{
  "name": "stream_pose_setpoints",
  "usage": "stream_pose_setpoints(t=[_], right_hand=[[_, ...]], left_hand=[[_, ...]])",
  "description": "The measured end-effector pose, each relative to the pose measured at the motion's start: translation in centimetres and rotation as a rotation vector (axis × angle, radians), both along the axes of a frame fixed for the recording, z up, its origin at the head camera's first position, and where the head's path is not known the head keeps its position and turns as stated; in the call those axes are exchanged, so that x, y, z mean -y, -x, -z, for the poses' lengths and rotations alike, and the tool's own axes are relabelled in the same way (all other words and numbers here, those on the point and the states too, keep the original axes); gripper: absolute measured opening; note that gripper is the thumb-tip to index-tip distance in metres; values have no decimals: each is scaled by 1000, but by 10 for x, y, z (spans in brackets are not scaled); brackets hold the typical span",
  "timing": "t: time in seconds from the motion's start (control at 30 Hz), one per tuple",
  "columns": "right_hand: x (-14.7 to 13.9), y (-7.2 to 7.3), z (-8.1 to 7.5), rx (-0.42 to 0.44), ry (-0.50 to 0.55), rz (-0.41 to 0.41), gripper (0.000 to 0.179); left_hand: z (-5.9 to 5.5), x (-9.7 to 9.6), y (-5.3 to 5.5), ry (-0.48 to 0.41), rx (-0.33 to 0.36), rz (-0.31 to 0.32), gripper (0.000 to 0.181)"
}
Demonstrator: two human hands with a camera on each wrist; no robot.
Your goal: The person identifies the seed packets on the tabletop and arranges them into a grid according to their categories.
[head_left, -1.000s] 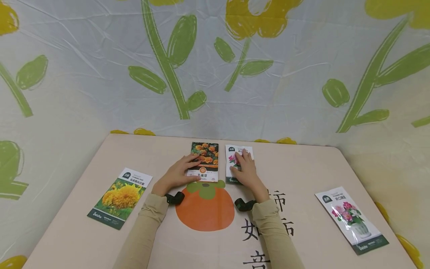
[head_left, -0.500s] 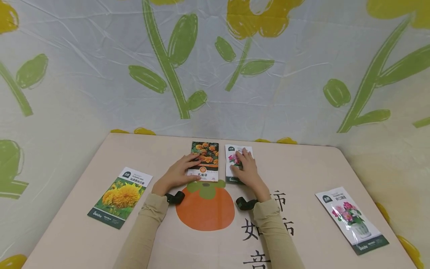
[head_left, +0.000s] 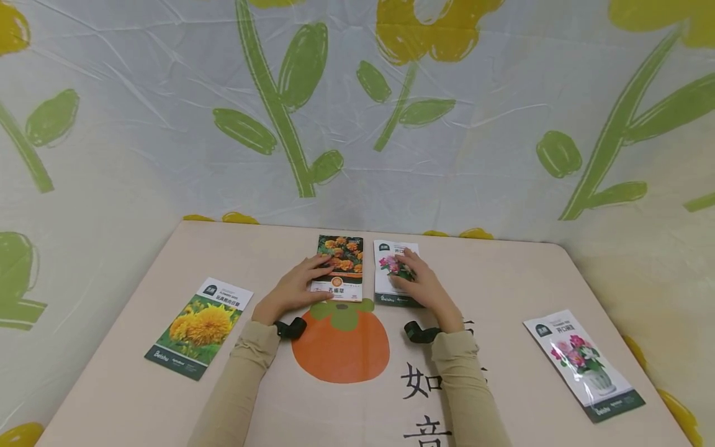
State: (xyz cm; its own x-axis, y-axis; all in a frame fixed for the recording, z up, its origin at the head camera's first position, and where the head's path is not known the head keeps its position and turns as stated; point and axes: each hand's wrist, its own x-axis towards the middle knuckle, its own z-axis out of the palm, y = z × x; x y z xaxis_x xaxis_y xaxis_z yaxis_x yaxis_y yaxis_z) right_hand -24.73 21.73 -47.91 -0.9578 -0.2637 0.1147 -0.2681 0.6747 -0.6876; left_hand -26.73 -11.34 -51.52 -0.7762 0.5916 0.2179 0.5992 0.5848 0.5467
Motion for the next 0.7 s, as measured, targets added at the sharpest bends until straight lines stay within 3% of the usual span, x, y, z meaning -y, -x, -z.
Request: stream_pose_setpoints(t=[0.37,0.7], right_hand=[[-6,-1,-1,57,-33,-11,71],[-4,0,1,40,-35,-29,80]], left_hand=[[2,1,1,-2,6,-8,67],[1,1,1,-2,1,-6,67]])
